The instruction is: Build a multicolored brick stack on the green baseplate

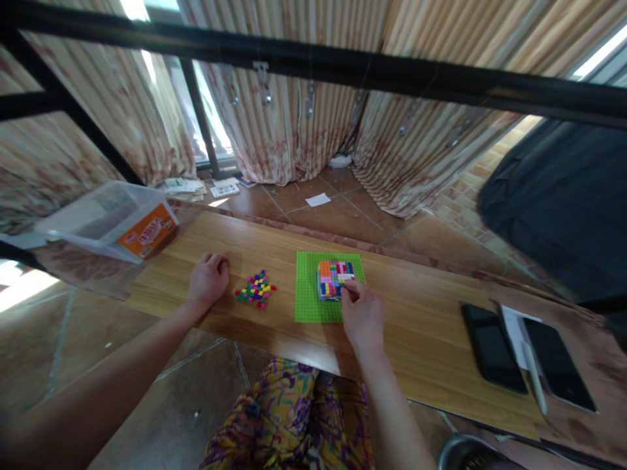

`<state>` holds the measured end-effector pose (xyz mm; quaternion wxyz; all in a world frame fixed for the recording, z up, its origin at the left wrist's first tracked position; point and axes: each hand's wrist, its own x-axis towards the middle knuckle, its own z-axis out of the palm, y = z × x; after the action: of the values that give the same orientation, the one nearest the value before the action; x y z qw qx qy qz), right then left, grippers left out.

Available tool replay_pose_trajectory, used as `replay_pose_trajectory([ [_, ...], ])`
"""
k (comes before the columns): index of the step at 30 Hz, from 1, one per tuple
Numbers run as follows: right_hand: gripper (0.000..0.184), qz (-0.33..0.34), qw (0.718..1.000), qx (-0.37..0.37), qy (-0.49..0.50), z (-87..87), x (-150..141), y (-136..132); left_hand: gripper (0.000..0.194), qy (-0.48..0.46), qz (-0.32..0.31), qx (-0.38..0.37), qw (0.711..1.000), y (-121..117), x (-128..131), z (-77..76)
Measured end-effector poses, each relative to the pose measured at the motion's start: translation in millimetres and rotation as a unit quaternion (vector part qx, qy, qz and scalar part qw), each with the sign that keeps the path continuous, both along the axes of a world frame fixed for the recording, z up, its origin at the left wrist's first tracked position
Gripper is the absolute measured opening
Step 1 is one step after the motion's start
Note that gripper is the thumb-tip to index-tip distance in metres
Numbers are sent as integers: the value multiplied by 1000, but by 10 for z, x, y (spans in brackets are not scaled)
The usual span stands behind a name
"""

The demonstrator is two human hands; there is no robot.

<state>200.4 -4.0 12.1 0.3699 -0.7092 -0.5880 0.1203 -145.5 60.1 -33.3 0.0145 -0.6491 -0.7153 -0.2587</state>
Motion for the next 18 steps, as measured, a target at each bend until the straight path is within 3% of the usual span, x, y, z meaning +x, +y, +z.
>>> replay_pose_trajectory([
  [18,27,-7,999,-5,53,59,15,11,23,3,-3,7,1000,-7,0,-3],
])
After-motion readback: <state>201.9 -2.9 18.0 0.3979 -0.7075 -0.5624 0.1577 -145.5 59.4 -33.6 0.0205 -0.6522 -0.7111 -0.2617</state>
